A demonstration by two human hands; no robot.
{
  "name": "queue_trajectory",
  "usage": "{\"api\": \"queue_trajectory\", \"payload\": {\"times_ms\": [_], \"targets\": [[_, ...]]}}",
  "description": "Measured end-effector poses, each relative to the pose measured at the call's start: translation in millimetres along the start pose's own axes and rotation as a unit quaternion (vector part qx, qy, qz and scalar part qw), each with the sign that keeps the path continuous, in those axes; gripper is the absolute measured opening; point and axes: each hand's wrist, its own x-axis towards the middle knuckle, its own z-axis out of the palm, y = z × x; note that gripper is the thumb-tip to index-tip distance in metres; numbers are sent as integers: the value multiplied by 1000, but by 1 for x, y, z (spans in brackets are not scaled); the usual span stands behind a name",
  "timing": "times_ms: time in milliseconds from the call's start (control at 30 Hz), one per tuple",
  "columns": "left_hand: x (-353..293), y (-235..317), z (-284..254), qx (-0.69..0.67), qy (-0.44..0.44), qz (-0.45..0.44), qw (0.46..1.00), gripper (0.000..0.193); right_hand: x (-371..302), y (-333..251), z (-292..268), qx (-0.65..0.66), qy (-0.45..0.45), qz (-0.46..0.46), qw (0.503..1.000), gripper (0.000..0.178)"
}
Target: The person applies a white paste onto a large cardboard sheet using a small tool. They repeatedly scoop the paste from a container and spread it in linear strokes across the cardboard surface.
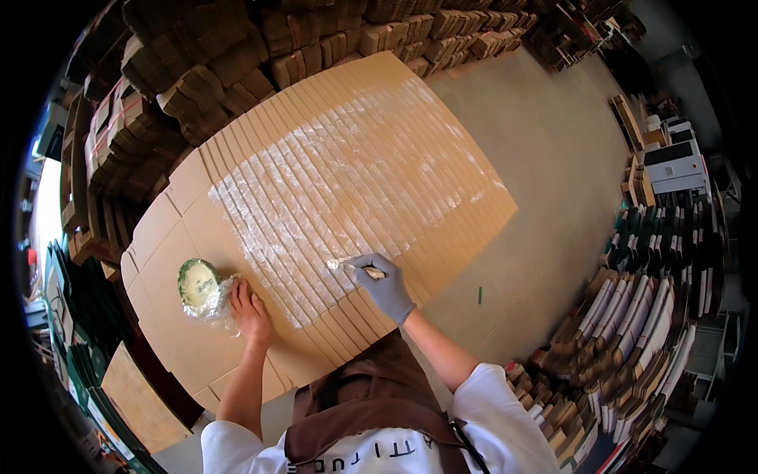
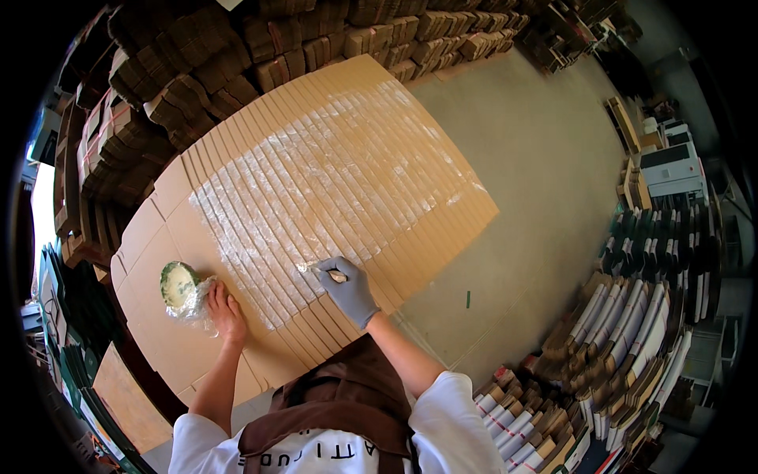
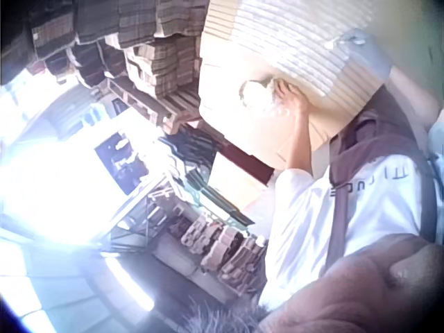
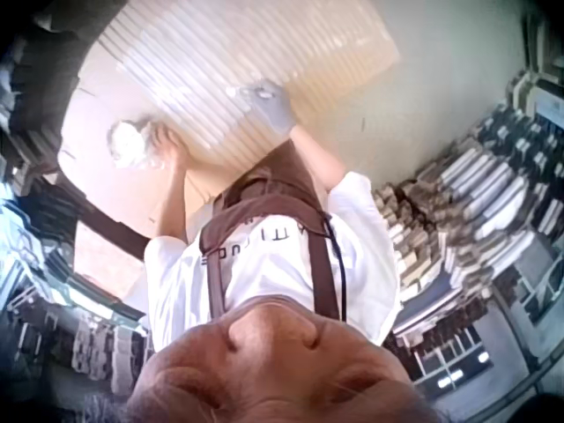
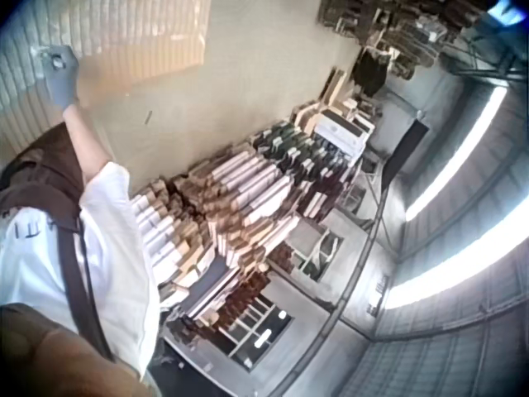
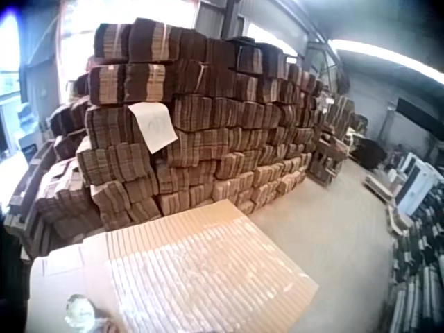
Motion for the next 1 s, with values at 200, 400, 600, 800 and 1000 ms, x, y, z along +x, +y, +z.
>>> {"api": "queue_trajectory", "payload": {"times_ms": [200,400,600,800,1000], "targets": [[2,-7,3,22,16,25,999,43,81,36,-149,-161,125,-22,979,7],[1,-9,6,5,6,2,1000,44,83,29,-175,-166,121,-68,976,7],[2,-7,11,7,-1,1,1000,45,102,66,-229,-185,174,-35,967,7],[2,-9,6,21,8,1,1000,44,105,57,-212,-254,124,-102,954,8],[-1,-8,7,13,0,-7,1000,43,127,50,-253,-293,187,-70,935,16]]}}
